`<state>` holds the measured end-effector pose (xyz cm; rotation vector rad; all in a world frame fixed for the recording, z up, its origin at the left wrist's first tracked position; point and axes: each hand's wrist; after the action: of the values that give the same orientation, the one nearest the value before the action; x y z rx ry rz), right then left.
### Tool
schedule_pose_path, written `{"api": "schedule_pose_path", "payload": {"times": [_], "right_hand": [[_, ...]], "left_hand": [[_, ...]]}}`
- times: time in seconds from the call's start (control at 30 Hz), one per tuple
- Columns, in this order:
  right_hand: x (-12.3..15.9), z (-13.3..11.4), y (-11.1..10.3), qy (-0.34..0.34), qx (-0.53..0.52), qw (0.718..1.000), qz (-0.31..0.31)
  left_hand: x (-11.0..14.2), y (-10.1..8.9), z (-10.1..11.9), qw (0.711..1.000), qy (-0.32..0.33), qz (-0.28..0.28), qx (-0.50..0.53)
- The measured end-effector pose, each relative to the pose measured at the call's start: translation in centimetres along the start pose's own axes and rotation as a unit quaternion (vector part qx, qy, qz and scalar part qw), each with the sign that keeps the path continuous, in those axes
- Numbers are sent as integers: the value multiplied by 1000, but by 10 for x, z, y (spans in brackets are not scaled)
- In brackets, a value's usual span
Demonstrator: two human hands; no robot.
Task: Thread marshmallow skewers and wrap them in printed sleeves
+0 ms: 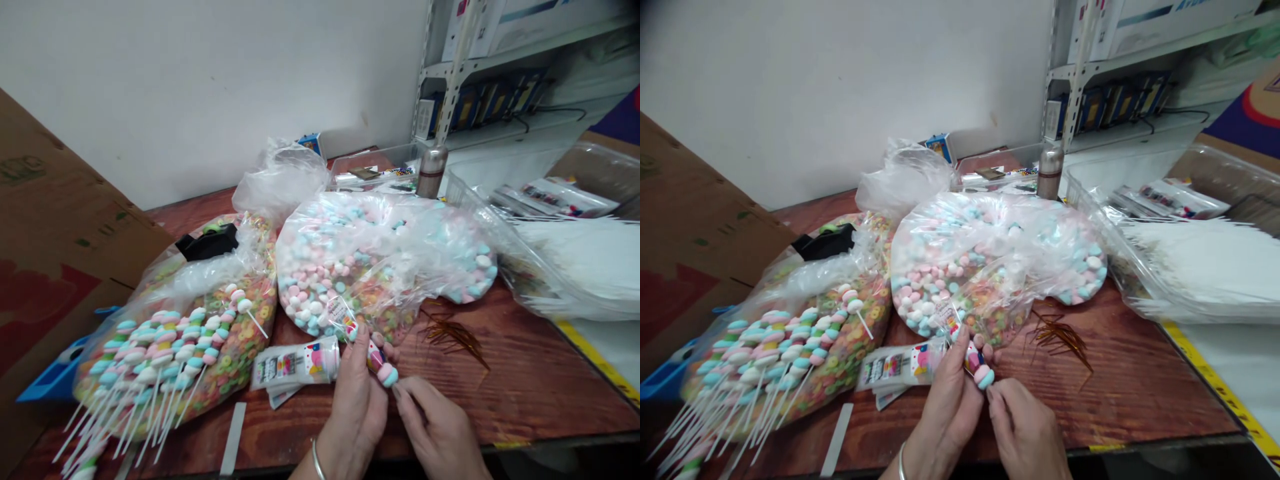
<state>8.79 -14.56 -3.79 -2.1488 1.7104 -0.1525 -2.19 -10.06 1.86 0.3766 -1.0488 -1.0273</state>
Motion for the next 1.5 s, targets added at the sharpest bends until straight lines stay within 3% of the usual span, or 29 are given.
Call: {"api": "schedule_pose_path", "payload": {"times": [0.03, 0.1, 0.17, 0.27, 0.3, 0.37, 0.43, 0.47, 0.53, 0.6, 0.63, 0.67, 0.7, 0.8, 0.87, 0.97, 1.13, 1.17, 1.2, 1.23, 1.33, 1.37, 1.43, 1.5], "right_hand": [[-1, 0, 0, -83, 111, 990, 36], [-4, 2, -1, -189, 264, 942, 84], [-4, 4, -2, -216, 328, 914, 98], [1, 10, -3, -224, 337, 910, 88], [3, 12, -3, -221, 320, 918, 80], [7, 12, -2, -160, 211, 963, 38], [7, 6, -1, 6, -7, 999, -42], [6, 1, -1, 107, -141, 980, -87], [1, -10, -1, 258, -380, 876, -148], [-5, -20, -1, 305, -527, 776, -165], [-8, -23, -1, 307, -564, 749, -163], [-10, -26, 0, 306, -579, 740, -155], [-13, -26, 1, 307, -575, 745, -140], [-15, -22, 4, 300, -499, 809, -81], [-14, -18, 5, 291, -461, 835, -69], [-10, -16, 3, 299, -479, 819, -99], [-7, -19, 0, 331, -555, 745, -164], [-7, -18, 1, 334, -553, 742, -179], [-7, -17, 1, 330, -531, 759, -185], [-7, -15, 2, 312, -482, 800, -176], [-6, -9, 4, 150, -190, 967, -78], [-6, -7, 4, 64, -75, 995, -30], [-6, -5, 3, -96, 116, 987, 53], [-8, -4, 2, -197, 243, 944, 106]], "left_hand": [[1, 1, -2, 1000, -4, -2, 1], [1, 1, -4, 1000, -13, -3, 4], [0, 0, -2, 1000, -12, 7, 10], [-4, -2, 4, 1000, 9, 19, 11], [-5, -2, 6, 1000, 13, 15, 10], [-6, -3, 9, 1000, 11, 3, 12], [-6, -2, 10, 1000, 6, -14, 22], [-6, -1, 10, 999, 4, -23, 25], [-5, -1, 9, 999, -1, -38, 25], [-3, -1, 4, 998, -6, -53, 20], [-2, -2, 1, 998, -3, -62, 16], [0, -4, -3, 997, -1, -72, 11], [1, -5, -6, 997, -2, -81, 3], [4, -10, -12, 996, -25, -82, -27], [2, -12, -8, 996, -14, -79, -29], [-5, -12, 8, 995, 30, -96, -1], [-16, -6, 26, 994, 39, -105, 8], [-16, -5, 26, 994, 41, -104, 8], [-16, -4, 25, 994, 40, -101, 7], [-17, -3, 24, 995, 39, -96, 4], [-16, 1, 21, 997, 40, -72, -6], [-16, 2, 20, 997, 40, -66, -8], [-16, 5, 18, 998, 39, -55, -7], [-15, 7, 17, 998, 37, -51, 0]]}}
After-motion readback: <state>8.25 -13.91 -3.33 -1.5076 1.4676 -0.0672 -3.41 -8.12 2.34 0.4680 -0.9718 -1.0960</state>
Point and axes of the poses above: each hand's wrist, its own x-axis away from the middle knuckle, its own y-axis out of the palm, z = x × y, and after that the axes turned 3 degrees about -z, right-handed
